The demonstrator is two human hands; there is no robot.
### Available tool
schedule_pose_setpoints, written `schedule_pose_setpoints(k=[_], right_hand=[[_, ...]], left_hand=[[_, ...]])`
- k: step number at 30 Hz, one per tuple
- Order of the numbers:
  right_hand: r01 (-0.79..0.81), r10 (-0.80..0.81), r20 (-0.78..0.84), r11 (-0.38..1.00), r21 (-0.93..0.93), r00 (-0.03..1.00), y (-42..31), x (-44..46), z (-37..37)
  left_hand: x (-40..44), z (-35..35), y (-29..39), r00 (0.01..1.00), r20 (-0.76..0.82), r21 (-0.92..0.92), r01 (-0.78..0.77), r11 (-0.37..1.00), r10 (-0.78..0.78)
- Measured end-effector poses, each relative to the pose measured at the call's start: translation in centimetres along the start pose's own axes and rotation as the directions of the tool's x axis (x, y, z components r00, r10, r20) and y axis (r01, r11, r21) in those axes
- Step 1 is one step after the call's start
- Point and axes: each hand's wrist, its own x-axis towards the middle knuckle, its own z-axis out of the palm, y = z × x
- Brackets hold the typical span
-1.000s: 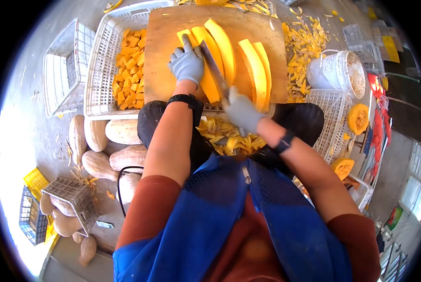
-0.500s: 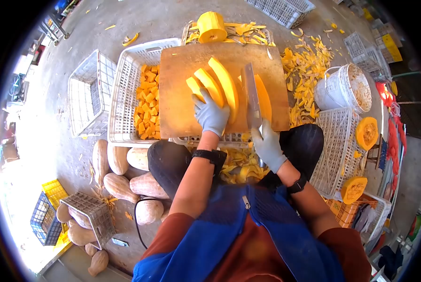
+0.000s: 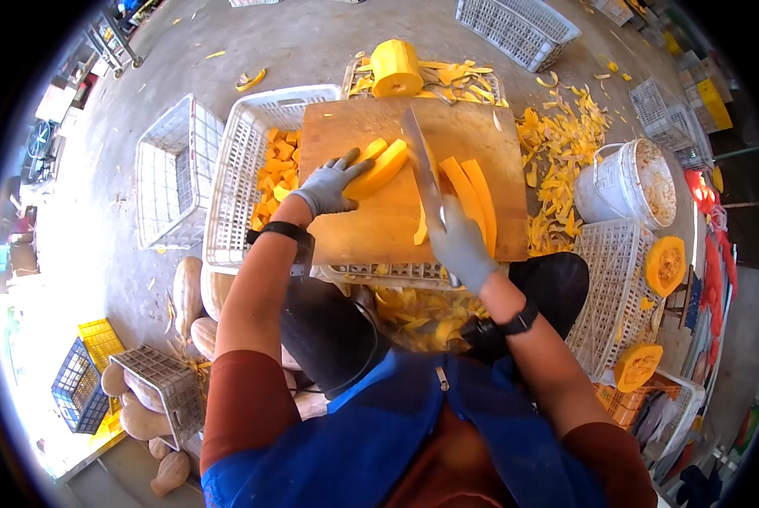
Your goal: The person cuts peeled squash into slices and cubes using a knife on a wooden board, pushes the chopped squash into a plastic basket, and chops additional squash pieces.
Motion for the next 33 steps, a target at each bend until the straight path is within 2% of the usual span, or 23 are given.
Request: schedule_pose_setpoints(k=[3,6,7,9,10,13,15,17,20,21,24,26,28,29,31,33], right_hand=[[-0.158,0.158,0.136,0.987,-0.011,0.978,-0.7,2.9,0.9],[-0.084,0.118,0.186,0.980,-0.182,0.975,-1.5,3.3,1.0],[-0.045,0.079,0.179,0.981,-0.189,0.981,-1.1,3.0,1.4],[0.034,-0.001,0.159,0.977,-0.209,0.987,-0.3,1.9,2.2],[0.025,0.012,0.180,0.979,-0.204,0.984,-0.4,1.4,2.2],[-0.003,0.041,0.209,0.984,-0.181,0.977,-0.6,0.1,2.4],[-0.008,0.036,0.175,0.987,-0.159,0.984,-0.5,0.0,2.6],[0.102,-0.094,0.066,0.984,-0.147,0.993,-0.9,0.3,1.8],[0.210,-0.218,-0.069,0.972,-0.105,0.974,-4.3,1.8,-0.3],[0.242,-0.251,-0.112,0.966,-0.088,0.961,-5.1,2.9,-0.4],[0.328,-0.334,-0.254,0.942,-0.065,0.908,-5.5,5.7,1.2],[0.181,-0.187,-0.038,0.975,-0.125,0.982,-2.5,5.8,4.3],[0.061,-0.017,0.179,0.967,-0.247,0.984,-0.5,4.9,6.4],[0.066,-0.030,0.156,0.971,-0.230,0.987,-0.4,5.2,5.8],[0.047,-0.015,0.166,0.981,-0.191,0.986,-3.7,2.7,2.8],[0.067,-0.054,0.115,0.991,-0.113,0.992,-5.8,2.3,2.8]], left_hand=[[0.2,0.1,-1.9,0.970,-0.207,-0.347,0.048,0.937,-0.126],[-0.1,1.1,-2.9,0.975,-0.059,-0.150,0.204,0.967,-0.215],[0.1,1.7,-3.0,0.969,-0.150,-0.156,0.171,0.973,-0.194],[0.9,2.3,-3.1,0.962,-0.199,-0.185,0.151,0.971,-0.188],[1.2,2.7,-2.8,0.957,-0.219,-0.206,0.145,0.968,-0.190],[1.6,2.5,-2.4,0.971,-0.153,-0.201,0.152,0.968,-0.184],[1.2,1.7,-2.4,0.969,-0.124,-0.220,0.183,0.958,-0.214],[0.0,1.5,-2.3,0.956,-0.095,-0.295,0.239,0.925,-0.277],[-3.1,0.8,-1.6,0.954,-0.146,-0.041,0.260,0.965,-0.263],[-3.8,0.6,-1.8,0.955,-0.067,-0.013,0.289,0.957,-0.289],[-6.1,0.7,-1.7,0.922,-0.105,0.137,0.384,0.913,-0.372],[-6.3,2.0,-2.5,0.900,-0.082,0.018,0.430,0.903,-0.427],[-6.2,3.1,-3.2,0.902,-0.098,-0.131,0.408,0.903,-0.421],[-6.1,3.9,-2.7,0.882,-0.122,-0.078,0.449,0.890,-0.455],[-6.4,4.8,-2.5,0.881,-0.168,-0.121,0.427,0.896,-0.442],[-6.6,5.2,-2.6,0.877,-0.246,-0.140,0.389,0.911,-0.412]])
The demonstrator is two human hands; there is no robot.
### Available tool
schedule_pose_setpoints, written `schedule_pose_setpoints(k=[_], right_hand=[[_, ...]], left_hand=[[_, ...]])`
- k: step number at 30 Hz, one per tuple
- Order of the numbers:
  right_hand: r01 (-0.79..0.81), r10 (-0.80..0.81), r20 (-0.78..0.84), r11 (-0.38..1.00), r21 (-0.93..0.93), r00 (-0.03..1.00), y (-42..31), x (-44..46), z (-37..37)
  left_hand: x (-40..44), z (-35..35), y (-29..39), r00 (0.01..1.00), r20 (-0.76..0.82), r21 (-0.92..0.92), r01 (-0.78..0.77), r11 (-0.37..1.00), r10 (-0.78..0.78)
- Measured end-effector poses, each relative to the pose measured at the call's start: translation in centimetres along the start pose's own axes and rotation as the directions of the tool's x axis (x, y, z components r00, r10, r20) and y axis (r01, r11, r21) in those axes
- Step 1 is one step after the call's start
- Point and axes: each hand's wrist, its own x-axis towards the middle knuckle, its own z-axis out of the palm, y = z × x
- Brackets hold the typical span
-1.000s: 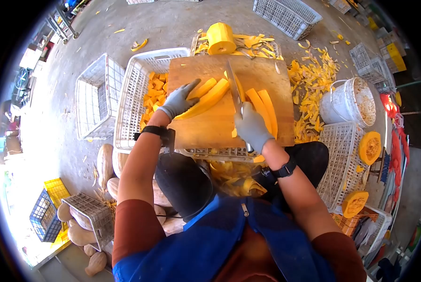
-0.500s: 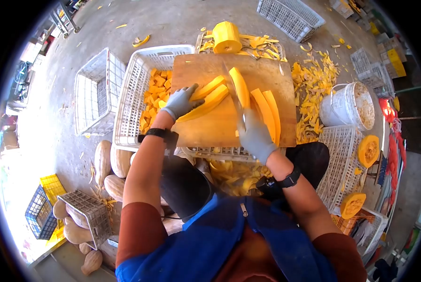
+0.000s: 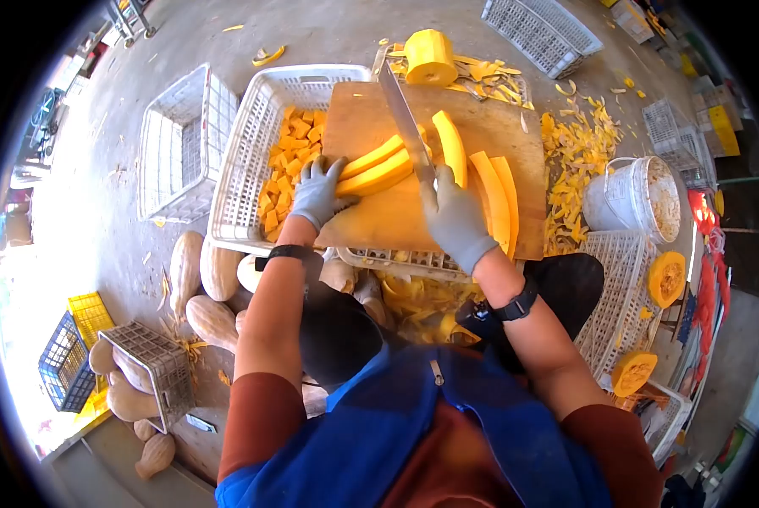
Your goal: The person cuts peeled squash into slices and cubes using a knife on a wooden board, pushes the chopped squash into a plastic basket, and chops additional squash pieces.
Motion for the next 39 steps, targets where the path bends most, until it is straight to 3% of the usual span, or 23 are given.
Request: schedule_pose_setpoints(k=[1,4,7,10,14,16,19,20,23,24,27,30,31,33,36,39], right_hand=[[0.017,-0.016,-0.035,0.999,0.041,0.999,-0.6,0.0,0.2],[0.050,-0.030,0.126,0.986,-0.159,0.992,5.0,2.2,5.7],[-0.043,0.066,0.247,0.994,-0.098,0.967,1.5,1.1,0.2],[0.012,-0.009,0.080,0.999,-0.046,0.997,-1.9,-0.9,-0.5],[0.071,-0.022,0.257,0.980,-0.184,0.966,3.4,1.6,6.2],[0.011,0.031,0.283,0.989,-0.145,0.959,2.4,1.3,3.4],[0.029,0.000,0.244,0.993,-0.113,0.970,-1.1,-0.4,0.4],[0.044,-0.021,0.208,0.994,-0.104,0.978,-1.7,-0.9,0.2],[0.055,-0.014,0.288,0.989,-0.135,0.958,-1.5,-0.9,4.2],[0.139,-0.065,0.292,0.960,-0.242,0.954,1.6,-0.3,7.1],[0.030,0.016,0.330,0.991,-0.133,0.944,0.3,-0.6,4.6],[0.097,-0.066,0.198,0.983,-0.154,0.978,-2.0,-2.4,2.8],[0.102,-0.061,0.253,0.983,-0.154,0.966,-2.2,-2.6,3.3],[0.112,-0.053,0.354,0.983,-0.147,0.934,-2.6,-2.6,5.0],[0.175,-0.143,0.335,0.982,-0.067,0.931,-0.2,-1.6,6.8],[0.108,-0.088,0.265,0.992,-0.060,0.960,-1.3,-2.8,5.2]], left_hand=[[0.0,0.0,0.0,1.000,-0.005,0.002,0.012,1.000,-0.012],[-0.7,0.2,0.9,0.998,-0.046,0.042,0.040,0.998,-0.038],[-1.4,-1.0,2.6,0.991,-0.002,0.059,0.135,0.989,-0.135],[-2.4,-0.6,4.0,0.978,-0.036,0.058,0.206,0.977,-0.204],[-3.2,-0.4,4.7,0.971,-0.078,0.055,0.232,0.971,-0.228],[-3.1,-0.1,4.2,0.976,-0.073,-0.007,0.203,0.979,-0.203],[-4.6,-0.3,2.8,0.961,-0.225,0.083,0.181,0.980,-0.158],[-4.9,-0.1,2.5,0.945,-0.241,-0.031,0.221,0.975,-0.222],[-5.0,0.3,1.9,0.970,-0.168,-0.128,0.156,0.979,-0.176],[-5.0,0.3,2.2,0.974,-0.153,-0.123,0.151,0.981,-0.169],[-5.7,1.7,1.6,0.947,-0.229,-0.244,0.168,0.955,-0.225],[-7.0,2.7,1.7,0.900,-0.307,-0.375,0.184,0.909,-0.309],[-7.2,3.0,1.7,0.886,-0.326,-0.413,0.180,0.893,-0.330],[-7.2,4.0,1.4,0.868,-0.376,-0.391,0.170,0.905,-0.325],[-7.4,3.2,1.5,0.864,-0.404,-0.373,0.143,0.917,-0.300],[-8.3,1.8,2.8,0.835,-0.290,-0.364,0.355,0.861,-0.467]])
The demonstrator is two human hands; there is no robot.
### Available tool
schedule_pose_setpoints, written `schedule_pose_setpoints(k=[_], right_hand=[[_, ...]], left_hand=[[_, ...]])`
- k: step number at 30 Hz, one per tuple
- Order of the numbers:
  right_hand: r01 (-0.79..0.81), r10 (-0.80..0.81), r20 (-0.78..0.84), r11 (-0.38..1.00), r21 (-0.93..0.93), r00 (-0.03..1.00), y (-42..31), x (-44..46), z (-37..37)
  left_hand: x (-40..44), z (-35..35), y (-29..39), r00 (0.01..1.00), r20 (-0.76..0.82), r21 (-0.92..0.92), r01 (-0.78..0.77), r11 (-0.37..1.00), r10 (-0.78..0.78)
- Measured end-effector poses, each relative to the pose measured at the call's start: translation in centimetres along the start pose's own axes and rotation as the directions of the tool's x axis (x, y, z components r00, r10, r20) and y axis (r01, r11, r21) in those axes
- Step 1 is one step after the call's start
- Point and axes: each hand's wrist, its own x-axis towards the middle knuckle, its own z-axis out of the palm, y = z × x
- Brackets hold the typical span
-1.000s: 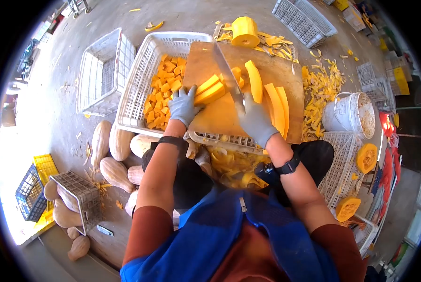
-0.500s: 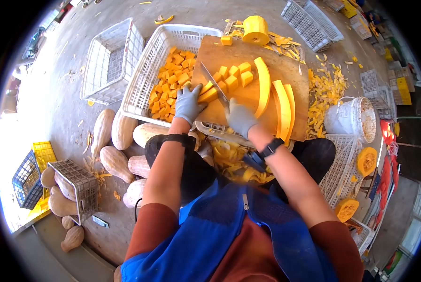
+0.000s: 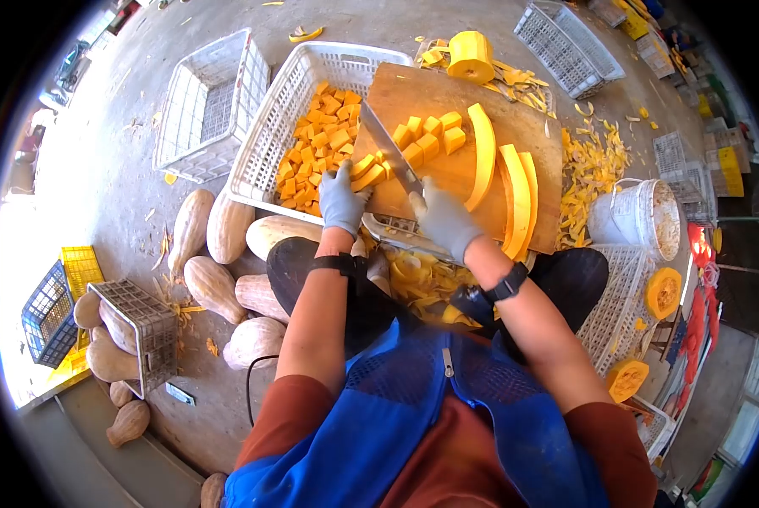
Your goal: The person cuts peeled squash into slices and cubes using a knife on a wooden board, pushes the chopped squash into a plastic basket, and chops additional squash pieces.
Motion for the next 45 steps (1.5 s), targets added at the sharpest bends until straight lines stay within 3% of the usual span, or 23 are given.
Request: schedule_pose_setpoints(k=[3,5,7,10,12,13,14,16,19,22,23,25,28,29,31,32,33,34,37,39,42,45], right_hand=[[-0.026,0.025,0.039,0.999,0.021,0.999,-2.5,-1.1,-0.2],[0.134,-0.117,0.121,0.980,-0.145,0.986,1.3,0.4,4.0],[0.141,-0.129,0.103,0.983,-0.116,0.986,1.5,0.6,3.1],[-0.018,0.026,-0.048,0.988,0.154,0.999,1.4,-1.9,0.8],[-0.094,0.151,-0.216,0.962,0.255,0.965,2.9,-2.6,0.2],[-0.129,0.190,-0.310,0.970,0.206,0.932,3.9,-2.3,0.3],[-0.165,0.226,-0.307,0.964,0.210,0.925,5.1,-1.8,0.4],[-0.224,0.286,-0.305,0.949,0.223,0.908,6.3,-0.2,0.0],[-0.237,0.251,-0.342,0.968,0.082,0.906,5.5,1.8,-0.1],[-0.154,0.238,-0.234,0.931,0.330,0.943,5.0,4.7,1.4],[-0.173,0.242,-0.123,0.895,0.410,0.962,4.6,5.3,1.1],[-0.228,0.213,0.093,0.799,0.557,0.973,1.4,5.0,-2.5],[-0.098,0.117,0.001,0.829,0.551,0.993,2.0,3.8,-3.9],[0.044,0.067,-0.201,0.863,0.503,0.977,3.1,2.8,-3.7],[0.217,0.001,-0.516,0.907,0.361,0.857,4.4,0.5,-4.4],[0.264,-0.015,-0.626,0.915,0.306,0.780,5.0,-0.5,-5.0],[0.189,0.076,-0.606,0.913,0.361,0.792,6.0,-1.2,-5.5],[0.115,0.165,-0.583,0.904,0.412,0.796,7.0,-1.8,-6.1],[0.007,0.287,-0.557,0.885,0.466,0.779,9.4,-3.4,-7.0],[0.013,0.248,-0.554,0.906,0.423,0.795,10.5,-4.3,-7.1],[-0.022,0.215,-0.486,0.928,0.371,0.847,11.1,-5.6,-7.3],[0.076,0.007,-0.539,0.988,0.132,0.842,10.6,-5.3,-7.0]], left_hand=[[0.1,0.4,-0.8,0.999,-0.008,-0.053,0.051,0.997,-0.052],[-0.2,1.0,-1.6,0.998,-0.010,-0.052,0.061,0.997,-0.061],[0.0,0.8,-1.2,0.999,0.011,-0.054,0.044,0.998,-0.043],[-0.1,1.6,-0.2,0.997,-0.017,-0.163,0.071,0.984,-0.075],[-0.7,2.2,1.6,0.996,-0.085,-0.220,-0.034,0.975,0.015],[-1.0,3.1,2.7,0.975,-0.184,-0.103,-0.148,0.984,0.127],[-1.5,4.1,3.9,0.975,-0.189,-0.094,-0.140,0.986,0.121],[-2.5,4.9,6.1,0.942,-0.168,0.002,-0.294,0.956,0.291],[-2.5,6.7,7.7,0.952,0.078,0.244,-0.305,0.921,0.295],[0.2,7.9,5.2,0.918,-0.032,0.342,-0.363,0.867,0.396],[1.1,7.1,4.7,0.939,0.035,0.350,-0.331,0.876,0.341],[3.4,5.7,2.8,0.967,0.025,0.402,-0.241,0.883,0.253],[5.2,3.6,3.1,0.989,-0.116,0.353,-0.048,0.934,0.095],[4.8,3.2,5.0,0.987,-0.135,0.391,-0.026,0.920,0.086],[3.7,4.7,8.6,0.959,-0.069,0.115,-0.267,0.957,0.276],[2.8,6.4,10.5,0.939,0.075,-0.007,-0.337,0.941,0.337],[1.5,8.1,12.7,0.891,0.203,-0.138,-0.384,0.913,0.406],[-0.5,8.2,15.9,0.882,0.254,-0.112,-0.381,0.918,0.397],[-1.5,11.1,16.7,0.893,0.326,-0.082,-0.299,0.951,0.309],[-0.6,10.8,16.1,0.901,0.359,-0.046,-0.243,0.969,0.244],[2.8,9.0,10.8,0.880,0.353,-0.044,-0.323,0.945,0.317],[6.0,4.9,6.5,0.794,0.442,-0.040,-0.447,0.894,0.418]])
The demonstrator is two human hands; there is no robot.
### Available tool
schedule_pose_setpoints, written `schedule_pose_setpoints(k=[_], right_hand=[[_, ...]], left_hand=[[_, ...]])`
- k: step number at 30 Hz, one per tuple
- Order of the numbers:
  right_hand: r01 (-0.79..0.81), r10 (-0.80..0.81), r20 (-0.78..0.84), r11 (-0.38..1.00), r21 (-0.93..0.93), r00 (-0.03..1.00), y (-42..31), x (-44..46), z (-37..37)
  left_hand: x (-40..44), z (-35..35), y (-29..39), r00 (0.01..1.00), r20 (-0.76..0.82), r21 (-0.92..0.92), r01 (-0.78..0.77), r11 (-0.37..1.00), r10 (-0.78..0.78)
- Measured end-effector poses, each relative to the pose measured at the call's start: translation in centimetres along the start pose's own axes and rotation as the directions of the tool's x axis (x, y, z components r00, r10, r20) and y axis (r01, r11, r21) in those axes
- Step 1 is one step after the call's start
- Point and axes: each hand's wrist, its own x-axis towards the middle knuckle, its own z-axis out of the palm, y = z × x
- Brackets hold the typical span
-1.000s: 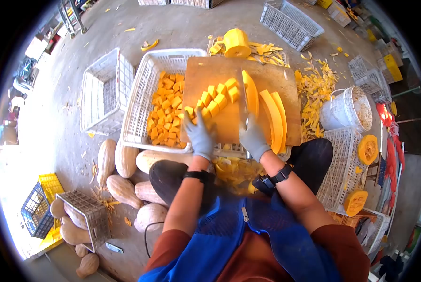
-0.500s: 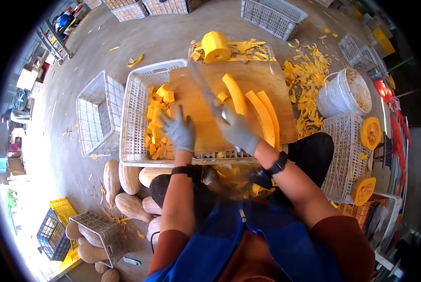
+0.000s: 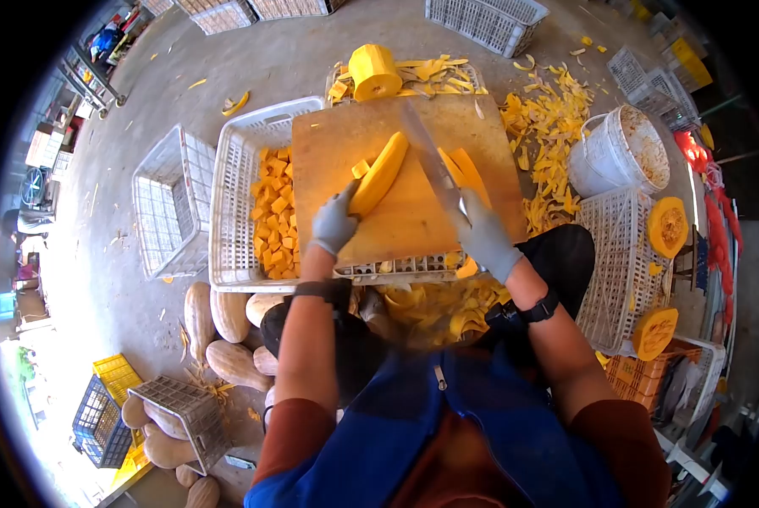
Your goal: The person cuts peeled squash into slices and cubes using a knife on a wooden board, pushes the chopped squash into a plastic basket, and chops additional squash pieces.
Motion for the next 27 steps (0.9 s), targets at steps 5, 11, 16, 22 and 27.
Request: schedule_pose_setpoints(k=[5,11,16,22,27], right_hand=[[0.016,-0.015,0.026,0.999,-0.034,1.000,-3.5,3.8,1.3],[-0.133,0.190,0.297,0.970,-0.204,0.936,1.0,4.1,5.9],[-0.158,0.180,0.215,0.981,-0.115,0.960,-3.7,2.1,2.9],[-0.167,0.224,0.336,0.968,-0.190,0.915,-1.8,0.5,5.5],[-0.111,0.134,0.249,0.988,-0.104,0.959,-5.6,-1.4,1.9]], left_hand=[[-2.0,-2.0,-2.5,0.998,-0.049,0.071,-0.045,0.996,0.049],[-3.5,-0.7,-4.3,0.974,-0.225,-0.108,0.002,0.994,-0.027],[-4.8,0.3,-3.5,0.955,-0.289,-0.166,0.019,0.986,-0.067],[-4.2,0.8,-3.3,0.940,-0.329,-0.184,0.032,0.982,-0.092],[-5.2,1.3,-3.2,0.925,-0.374,-0.131,0.018,0.991,-0.066]])
